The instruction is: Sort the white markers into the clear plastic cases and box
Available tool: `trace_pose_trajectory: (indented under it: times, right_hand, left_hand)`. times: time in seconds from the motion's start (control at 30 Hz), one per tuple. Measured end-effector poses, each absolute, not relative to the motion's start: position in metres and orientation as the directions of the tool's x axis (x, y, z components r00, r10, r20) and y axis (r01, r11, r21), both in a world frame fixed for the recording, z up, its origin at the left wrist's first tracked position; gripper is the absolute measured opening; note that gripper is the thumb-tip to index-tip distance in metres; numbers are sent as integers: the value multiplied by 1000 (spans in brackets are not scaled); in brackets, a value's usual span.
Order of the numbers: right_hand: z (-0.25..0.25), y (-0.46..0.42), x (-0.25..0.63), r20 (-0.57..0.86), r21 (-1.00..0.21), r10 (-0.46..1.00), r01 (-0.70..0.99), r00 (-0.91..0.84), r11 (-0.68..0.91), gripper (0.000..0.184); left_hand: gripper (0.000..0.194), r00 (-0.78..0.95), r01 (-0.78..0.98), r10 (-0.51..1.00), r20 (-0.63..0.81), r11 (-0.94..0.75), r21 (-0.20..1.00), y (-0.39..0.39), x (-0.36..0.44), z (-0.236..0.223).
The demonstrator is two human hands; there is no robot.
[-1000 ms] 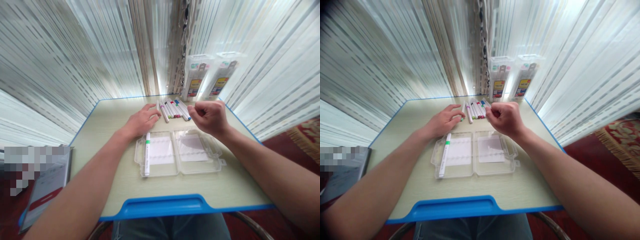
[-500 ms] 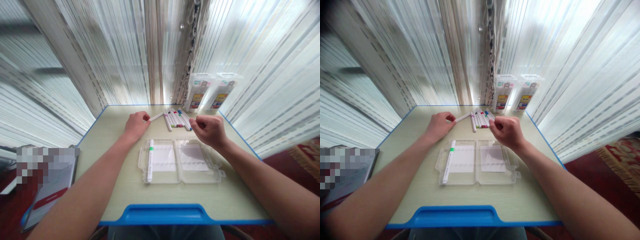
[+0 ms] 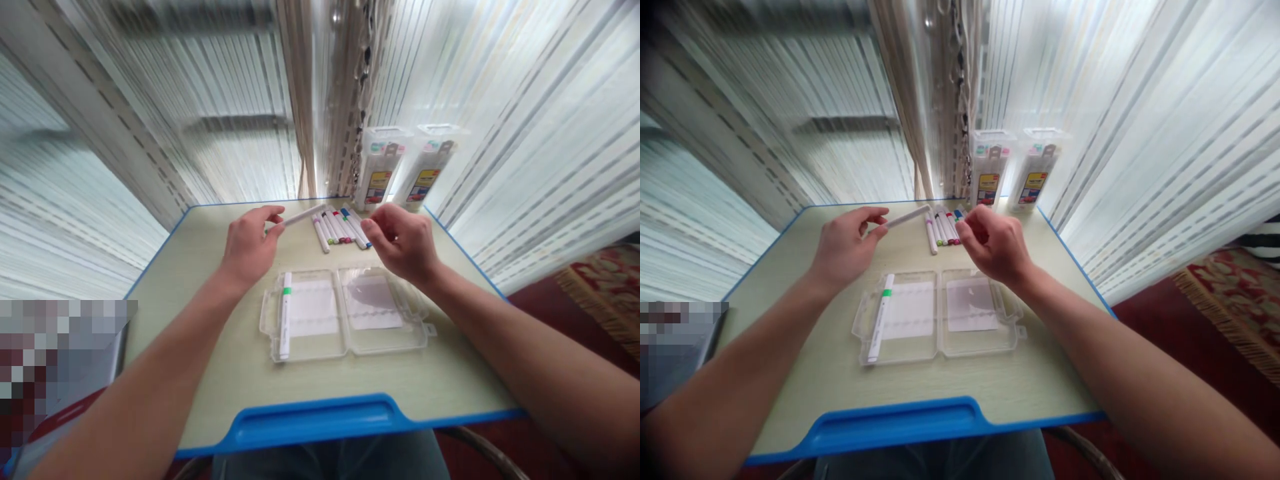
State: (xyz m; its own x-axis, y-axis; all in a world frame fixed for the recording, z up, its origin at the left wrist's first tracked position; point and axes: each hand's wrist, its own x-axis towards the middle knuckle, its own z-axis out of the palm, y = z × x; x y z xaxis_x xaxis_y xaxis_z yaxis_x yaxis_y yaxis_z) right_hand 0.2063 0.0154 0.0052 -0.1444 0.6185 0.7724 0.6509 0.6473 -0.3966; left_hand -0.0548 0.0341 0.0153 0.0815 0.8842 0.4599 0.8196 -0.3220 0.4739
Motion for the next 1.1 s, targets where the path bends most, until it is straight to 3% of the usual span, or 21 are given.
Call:
trace_pose_trajectory:
  times: [0.07,0.13,0.27,0.4,0.57,0.77,0.87,0.93,1.1]
  right_hand:
    - [4,16,206,720,-509,684,584,-114,633,13]
    - [2,18,207,666,-595,737,513,-116,618,30]
    - [1,17,208,649,-610,735,441,-198,658,37]
    - [0,15,204,680,-528,684,471,-263,706,17]
    - [-2,14,197,583,-771,787,165,-205,614,14]
    - [2,11,193,509,-852,842,35,-182,522,28]
    - [-2,13,195,472,-872,859,39,-197,488,43]
    - [-5,14,196,459,-874,864,69,-207,481,43]
    - [-6,11,196,464,-813,833,227,-303,535,31]
  left_hand:
    - [32,167,777,856,489,-419,469,24,-47,18]
    - [30,277,735,823,496,-514,442,16,-40,19]
    - [31,405,691,772,490,-609,388,8,-33,18]
    - [32,462,667,743,483,-651,364,6,-32,16]
    - [27,503,641,720,477,-682,353,3,-30,16]
    - [18,476,633,721,504,-678,373,0,-28,18]
    - [11,402,612,750,524,-646,455,-1,-26,19]
    - [10,337,562,792,508,-603,567,-3,-24,19]
    - [18,271,179,894,356,-410,894,-7,-17,18]
